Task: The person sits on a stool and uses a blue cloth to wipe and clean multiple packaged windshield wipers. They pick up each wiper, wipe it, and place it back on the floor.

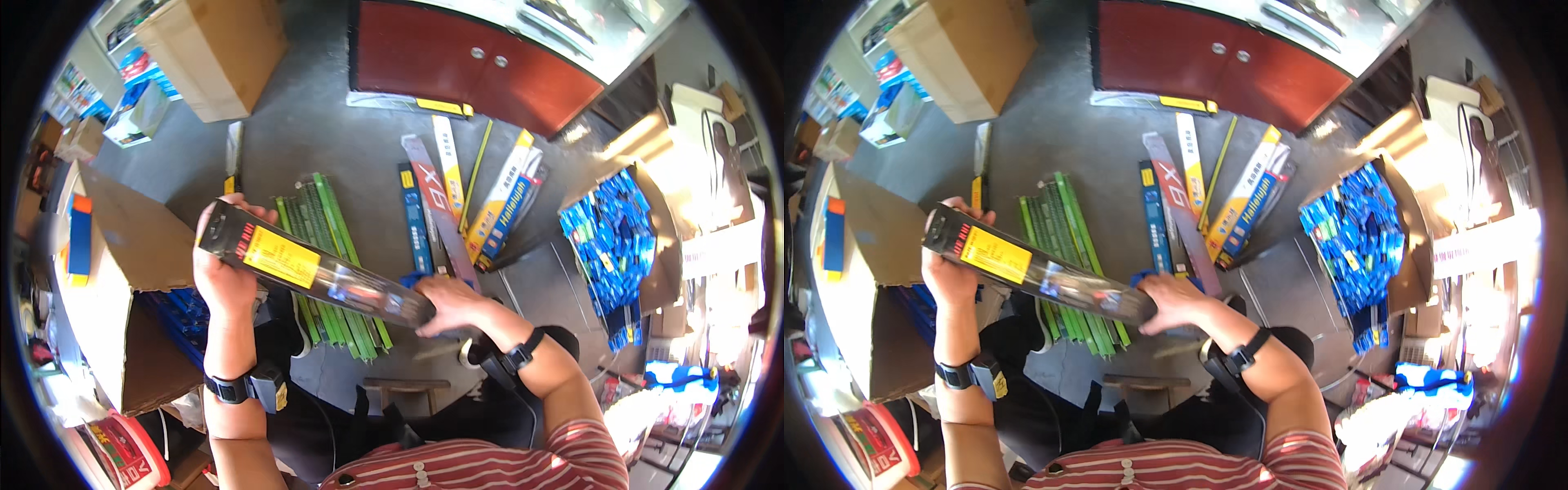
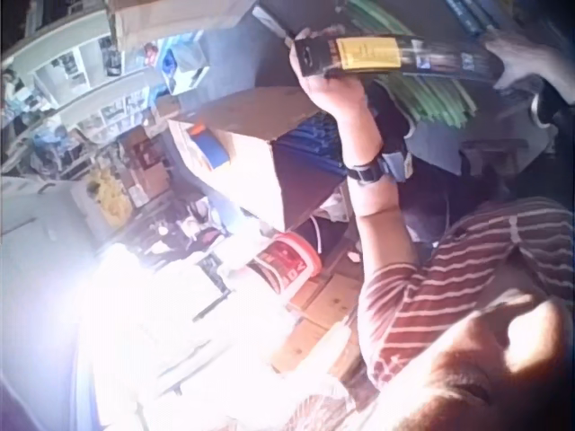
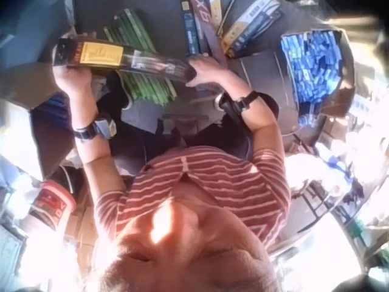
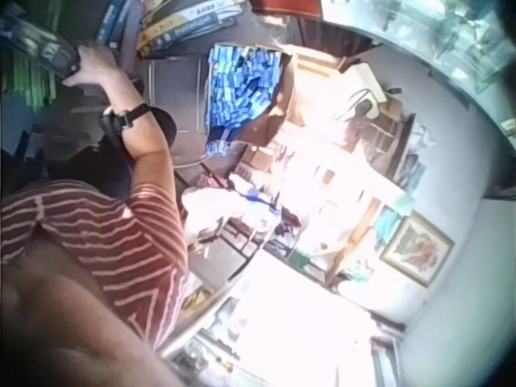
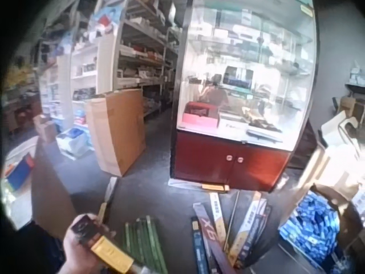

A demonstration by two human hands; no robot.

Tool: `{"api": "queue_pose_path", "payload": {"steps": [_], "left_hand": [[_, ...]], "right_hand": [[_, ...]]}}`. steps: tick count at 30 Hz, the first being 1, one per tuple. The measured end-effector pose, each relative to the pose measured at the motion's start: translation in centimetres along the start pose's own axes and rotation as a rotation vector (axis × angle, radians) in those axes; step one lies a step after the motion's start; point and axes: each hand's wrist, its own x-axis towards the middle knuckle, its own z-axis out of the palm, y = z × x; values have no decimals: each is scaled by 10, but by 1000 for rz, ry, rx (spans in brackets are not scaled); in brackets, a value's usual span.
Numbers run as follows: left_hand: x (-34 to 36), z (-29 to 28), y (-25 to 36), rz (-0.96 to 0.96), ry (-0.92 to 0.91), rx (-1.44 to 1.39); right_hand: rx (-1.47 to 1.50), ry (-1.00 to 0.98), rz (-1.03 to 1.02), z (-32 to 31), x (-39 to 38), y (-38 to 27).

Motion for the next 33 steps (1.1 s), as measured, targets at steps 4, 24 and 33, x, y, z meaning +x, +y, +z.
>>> {"api": "queue_pose_path", "payload": {"steps": [4, 24, 33], "left_hand": [[-4, 0, 0, 168, 54, 12], [-27, 49, -6, 548, -206, 327], [-49, 75, -13, 416, -173, 249]], "right_hand": [[-53, 254, 126, 4, 5, 12], [78, 707, 663, -28, -10, 48], [1475, -189, 479, 62, 21, -18]]}}
